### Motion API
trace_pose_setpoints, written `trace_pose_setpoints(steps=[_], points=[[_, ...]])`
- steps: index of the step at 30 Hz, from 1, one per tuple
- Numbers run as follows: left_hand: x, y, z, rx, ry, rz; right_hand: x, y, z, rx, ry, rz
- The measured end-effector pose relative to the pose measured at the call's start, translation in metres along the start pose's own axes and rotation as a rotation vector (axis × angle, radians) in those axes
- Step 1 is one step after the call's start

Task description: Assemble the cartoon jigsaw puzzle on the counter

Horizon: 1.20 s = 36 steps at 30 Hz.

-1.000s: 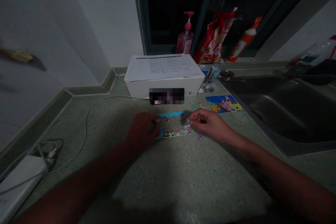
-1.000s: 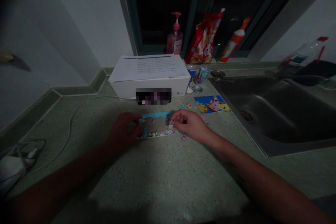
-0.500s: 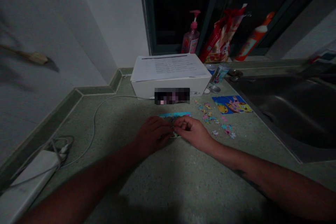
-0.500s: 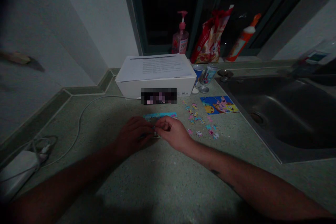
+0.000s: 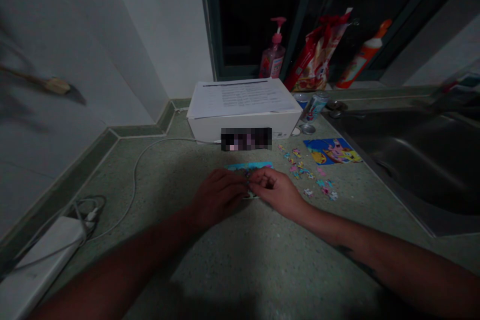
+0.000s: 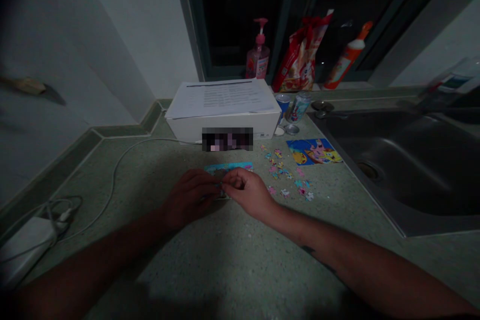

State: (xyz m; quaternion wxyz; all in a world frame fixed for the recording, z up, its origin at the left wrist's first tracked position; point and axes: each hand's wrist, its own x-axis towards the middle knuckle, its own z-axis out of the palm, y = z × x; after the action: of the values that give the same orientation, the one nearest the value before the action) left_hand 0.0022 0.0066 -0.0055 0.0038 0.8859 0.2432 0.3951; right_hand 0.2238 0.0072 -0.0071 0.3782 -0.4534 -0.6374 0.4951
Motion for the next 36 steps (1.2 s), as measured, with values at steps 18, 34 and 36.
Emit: trace_pose_setpoints(steps=[18,34,36], points=[[0.001,-0.002,-0.001,0.019,0.067,-0.033,-0.007,-0.005,-0.010,-0.447,0.068,-0.559],[0.002,-0.001,-0.001,-0.006,0.040,-0.030,-0.008,-0.007,-0.011,-0.588,0.081,-0.608],[0.002,-0.001,-0.001,-0.012,0.038,-0.031,-0.009,-0.007,-0.010,-0.599,0.082,-0.614]])
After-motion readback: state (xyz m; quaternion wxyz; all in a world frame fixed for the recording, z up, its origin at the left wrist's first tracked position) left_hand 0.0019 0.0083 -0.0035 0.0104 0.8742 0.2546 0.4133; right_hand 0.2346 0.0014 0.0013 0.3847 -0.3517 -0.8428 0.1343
